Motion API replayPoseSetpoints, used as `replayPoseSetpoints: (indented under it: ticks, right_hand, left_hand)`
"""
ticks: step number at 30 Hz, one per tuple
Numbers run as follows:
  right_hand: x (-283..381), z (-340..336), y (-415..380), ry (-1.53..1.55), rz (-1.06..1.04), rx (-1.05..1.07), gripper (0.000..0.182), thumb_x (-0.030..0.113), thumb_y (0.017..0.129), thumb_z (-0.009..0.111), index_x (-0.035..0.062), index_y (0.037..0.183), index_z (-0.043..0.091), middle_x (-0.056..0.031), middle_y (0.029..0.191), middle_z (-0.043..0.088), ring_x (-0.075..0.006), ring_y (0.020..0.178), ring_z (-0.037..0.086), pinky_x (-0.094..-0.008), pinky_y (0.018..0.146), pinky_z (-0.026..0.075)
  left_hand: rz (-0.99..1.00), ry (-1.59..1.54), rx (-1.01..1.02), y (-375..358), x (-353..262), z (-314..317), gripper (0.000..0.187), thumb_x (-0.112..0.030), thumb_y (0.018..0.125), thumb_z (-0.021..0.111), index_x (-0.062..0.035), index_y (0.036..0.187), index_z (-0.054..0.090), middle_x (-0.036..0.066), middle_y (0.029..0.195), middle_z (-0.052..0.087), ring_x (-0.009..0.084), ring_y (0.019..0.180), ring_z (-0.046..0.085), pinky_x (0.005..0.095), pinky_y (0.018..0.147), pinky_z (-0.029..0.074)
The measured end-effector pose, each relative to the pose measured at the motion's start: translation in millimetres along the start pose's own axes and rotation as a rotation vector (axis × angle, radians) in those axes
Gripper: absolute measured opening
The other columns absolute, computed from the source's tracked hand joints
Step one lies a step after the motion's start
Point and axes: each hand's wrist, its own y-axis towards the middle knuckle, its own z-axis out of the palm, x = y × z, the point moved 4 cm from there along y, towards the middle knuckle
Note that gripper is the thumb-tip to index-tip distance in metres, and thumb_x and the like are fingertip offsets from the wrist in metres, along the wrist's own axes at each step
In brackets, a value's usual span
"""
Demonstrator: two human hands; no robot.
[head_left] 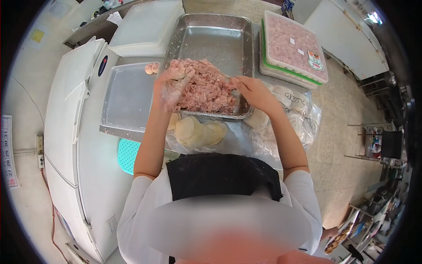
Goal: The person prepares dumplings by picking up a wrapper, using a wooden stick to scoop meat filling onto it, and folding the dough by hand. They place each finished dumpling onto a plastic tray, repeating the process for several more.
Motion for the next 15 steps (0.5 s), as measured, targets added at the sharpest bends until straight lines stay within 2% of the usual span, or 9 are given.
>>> replayPoseSetpoints:
  ticks: [1, 3, 4, 6, 7, 10, 12, 13, 15]
  right_hand:
    - [1.6, -2.7, -0.6, 0.002, -0.001, -0.004, 0.028, 0.027, 0.097, 0.048, 0.0038, 0.101, 0.064, -0.0148, 0.07, 0.059, -0.0284, 0.066, 0.061, -0.036, 0.056, 0.046]
    - [-2.8, 1.9, -8.6, 0.238, 0.309, 0.212, 0.034, 0.031, 0.099, 0.045, 0.0037, 0.098, 0.066, -0.0051, 0.063, 0.054, -0.0144, 0.057, 0.053, -0.0285, 0.051, 0.04]
    - [-3.7, 4.7, -8.5, 0.242, 0.31, 0.209, 0.034, 0.031, 0.099, 0.045, 0.0037, 0.098, 0.066, -0.0051, 0.063, 0.054, -0.0144, 0.057, 0.053, -0.0285, 0.051, 0.04]
    - [-5.0, 16.1, -9.0, 0.485, 0.369, 0.241, 0.034, 0.031, 0.099, 0.047, 0.0037, 0.099, 0.066, 0.0025, 0.064, 0.05, -0.0058, 0.055, 0.044, -0.0244, 0.047, 0.034]
    - [-1.1, 13.1, -9.5, 0.487, 0.369, 0.241, 0.034, 0.031, 0.099, 0.047, 0.0037, 0.099, 0.066, 0.0025, 0.064, 0.05, -0.0058, 0.055, 0.044, -0.0244, 0.047, 0.034]
    - [20.1, 1.4, -9.9, 0.5, 0.307, 0.232, 0.033, 0.029, 0.098, 0.05, 0.0016, 0.107, 0.066, 0.0017, 0.071, 0.056, -0.0078, 0.061, 0.049, -0.0252, 0.054, 0.042]
    - [30.1, -0.9, -11.5, 0.338, 0.153, 0.2, 0.033, 0.024, 0.096, 0.054, 0.0013, 0.118, 0.063, -0.0059, 0.083, 0.067, -0.0142, 0.073, 0.06, -0.0286, 0.067, 0.049]
    - [28.4, 5.5, -11.3, 0.338, 0.155, 0.204, 0.033, 0.024, 0.096, 0.054, 0.0013, 0.118, 0.063, -0.0059, 0.083, 0.067, -0.0142, 0.073, 0.06, -0.0286, 0.067, 0.049]
    - [27.6, 21.9, -12.0, 0.184, -0.074, 0.129, 0.033, 0.024, 0.092, 0.056, 0.0091, 0.121, 0.061, -0.0199, 0.098, 0.066, -0.0322, 0.086, 0.064, -0.0366, 0.075, 0.05]
  left_hand:
    - [-0.001, 0.004, 0.002, -4.5, -4.4, 8.2, 0.044, -0.01, 0.085, 0.061, 0.0033, 0.124, 0.047, 0.02, 0.115, 0.056, 0.0324, 0.11, 0.055, 0.0456, 0.098, 0.046]
    - [-0.028, 0.482, 0.039, -14.0, -10.6, 24.8, 0.052, 0.0, 0.082, 0.059, -0.0021, 0.131, 0.044, 0.017, 0.126, 0.053, 0.0308, 0.121, 0.05, 0.044, 0.106, 0.039]
    - [-0.031, 0.486, 0.04, -10.2, -11.8, 22.7, 0.052, 0.0, 0.082, 0.059, -0.0021, 0.131, 0.044, 0.017, 0.126, 0.053, 0.0308, 0.121, 0.05, 0.044, 0.106, 0.039]
    - [0.396, 1.376, 0.28, -5.9, -20.4, 32.4, 0.062, 0.0, 0.076, 0.065, -0.0058, 0.134, 0.045, 0.009, 0.131, 0.053, 0.0229, 0.113, 0.057, 0.0367, 0.103, 0.04]
    - [0.395, 1.377, 0.279, -6.9, -21.5, 36.6, 0.062, 0.0, 0.076, 0.065, -0.0058, 0.134, 0.045, 0.009, 0.131, 0.053, 0.0229, 0.113, 0.057, 0.0367, 0.103, 0.04]
    - [0.54, 1.634, 0.313, -10.8, -28.9, 49.2, 0.068, -0.005, 0.071, 0.072, -0.0067, 0.133, 0.046, 0.005, 0.131, 0.055, 0.0215, 0.109, 0.059, 0.0329, 0.098, 0.044]
    - [0.149, 1.6, 0.471, -5.0, -21.2, 33.3, 0.061, -0.01, 0.07, 0.076, -0.005, 0.127, 0.052, 0.008, 0.124, 0.059, 0.0216, 0.109, 0.058, 0.0343, 0.093, 0.047]
    - [0.147, 1.597, 0.468, -7.1, -18.6, 28.8, 0.061, -0.01, 0.07, 0.076, -0.005, 0.127, 0.052, 0.008, 0.124, 0.059, 0.0216, 0.109, 0.058, 0.0343, 0.093, 0.047]
    - [0.065, 1.487, 0.268, -10.9, -14.3, 11.8, 0.057, -0.018, 0.07, 0.08, -0.0062, 0.121, 0.058, 0.011, 0.121, 0.059, 0.026, 0.107, 0.057, 0.0364, 0.095, 0.045]
